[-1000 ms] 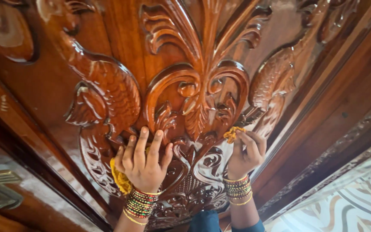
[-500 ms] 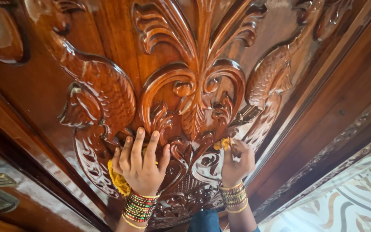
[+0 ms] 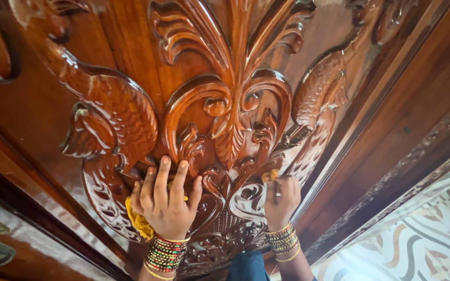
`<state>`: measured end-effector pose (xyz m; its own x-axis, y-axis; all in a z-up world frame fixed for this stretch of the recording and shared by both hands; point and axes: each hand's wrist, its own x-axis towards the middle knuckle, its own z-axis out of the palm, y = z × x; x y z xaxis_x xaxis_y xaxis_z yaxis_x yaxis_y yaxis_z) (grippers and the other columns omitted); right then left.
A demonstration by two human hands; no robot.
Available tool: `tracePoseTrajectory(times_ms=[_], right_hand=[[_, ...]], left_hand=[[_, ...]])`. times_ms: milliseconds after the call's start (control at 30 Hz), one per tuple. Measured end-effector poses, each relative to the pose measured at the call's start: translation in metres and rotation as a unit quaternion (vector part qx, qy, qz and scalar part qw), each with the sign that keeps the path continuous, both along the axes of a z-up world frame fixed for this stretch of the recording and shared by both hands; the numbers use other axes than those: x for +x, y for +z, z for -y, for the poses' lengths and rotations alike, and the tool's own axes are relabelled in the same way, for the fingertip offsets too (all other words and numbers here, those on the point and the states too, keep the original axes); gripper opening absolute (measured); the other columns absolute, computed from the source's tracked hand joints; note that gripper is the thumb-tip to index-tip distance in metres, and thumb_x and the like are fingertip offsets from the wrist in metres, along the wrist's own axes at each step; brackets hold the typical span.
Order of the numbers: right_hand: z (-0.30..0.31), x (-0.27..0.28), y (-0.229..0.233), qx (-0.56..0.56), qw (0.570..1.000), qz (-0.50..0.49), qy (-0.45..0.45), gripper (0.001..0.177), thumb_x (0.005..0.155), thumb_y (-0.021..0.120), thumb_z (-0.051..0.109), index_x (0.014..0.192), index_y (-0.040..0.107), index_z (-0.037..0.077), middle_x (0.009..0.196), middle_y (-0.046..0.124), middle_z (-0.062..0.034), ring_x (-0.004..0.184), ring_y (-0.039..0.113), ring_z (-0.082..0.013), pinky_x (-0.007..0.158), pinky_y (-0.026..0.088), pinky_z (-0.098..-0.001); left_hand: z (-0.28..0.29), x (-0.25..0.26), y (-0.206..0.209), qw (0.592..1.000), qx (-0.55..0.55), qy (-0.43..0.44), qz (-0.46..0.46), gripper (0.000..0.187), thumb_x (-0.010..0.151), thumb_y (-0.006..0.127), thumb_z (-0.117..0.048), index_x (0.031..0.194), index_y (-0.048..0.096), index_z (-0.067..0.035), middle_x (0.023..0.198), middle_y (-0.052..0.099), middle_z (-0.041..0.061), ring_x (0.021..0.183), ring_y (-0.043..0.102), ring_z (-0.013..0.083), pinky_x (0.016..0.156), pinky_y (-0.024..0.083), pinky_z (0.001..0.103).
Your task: The person wipes a carved wooden door with a yellow cloth, focusing on the ornate relief patterns and the door handle. They use both hands to reach into the carved details and clean the surface thoroughly.
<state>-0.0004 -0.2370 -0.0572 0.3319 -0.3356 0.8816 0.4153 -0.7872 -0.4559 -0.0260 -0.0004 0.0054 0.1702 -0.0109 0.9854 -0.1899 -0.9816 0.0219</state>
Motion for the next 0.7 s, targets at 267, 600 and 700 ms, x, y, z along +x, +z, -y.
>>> tracePoseTrajectory(times_ms=[267, 600, 700], right_hand=[[-0.036, -0.019, 0.002, 0.086, 0.995, -0.033, 0.049, 0.022, 0.091, 0.077, 0.012, 0.094, 0.058, 0.003, 0.08, 0.058, -0.0079, 0.069, 0.056, -0.0205, 0.062, 0.045, -0.0325], [-0.012, -0.023, 0.027, 0.027, 0.995, -0.093, 0.015, 0.02, 0.085, 0.082, 0.012, 0.083, 0.066, 0.001, 0.08, 0.059, -0.0105, 0.071, 0.056, -0.0239, 0.065, 0.044, -0.0373], [-0.019, -0.033, 0.027, 0.057, 0.997, -0.036, 0.043, 0.017, 0.086, 0.077, 0.008, 0.098, 0.069, -0.001, 0.095, 0.064, -0.0116, 0.083, 0.062, -0.0226, 0.073, 0.05, -0.0337]], left_hand=[[0.002, 0.0, -0.001, 1.0, -0.01, -0.007, -0.002, 0.04, 0.102, 0.068, -0.047, 0.131, 0.071, -0.021, 0.143, 0.063, 0.006, 0.127, 0.054, 0.0304, 0.111, 0.036, 0.053], [-0.003, -0.004, 0.004, 1.0, 0.021, 0.015, 0.008, 0.04, 0.102, 0.069, -0.048, 0.131, 0.072, -0.021, 0.142, 0.064, 0.004, 0.124, 0.057, 0.0293, 0.109, 0.039, 0.05], [-0.002, -0.008, 0.005, 1.0, 0.016, 0.006, -0.006, 0.04, 0.102, 0.068, -0.047, 0.132, 0.072, -0.021, 0.143, 0.063, 0.005, 0.124, 0.056, 0.0296, 0.109, 0.038, 0.051]])
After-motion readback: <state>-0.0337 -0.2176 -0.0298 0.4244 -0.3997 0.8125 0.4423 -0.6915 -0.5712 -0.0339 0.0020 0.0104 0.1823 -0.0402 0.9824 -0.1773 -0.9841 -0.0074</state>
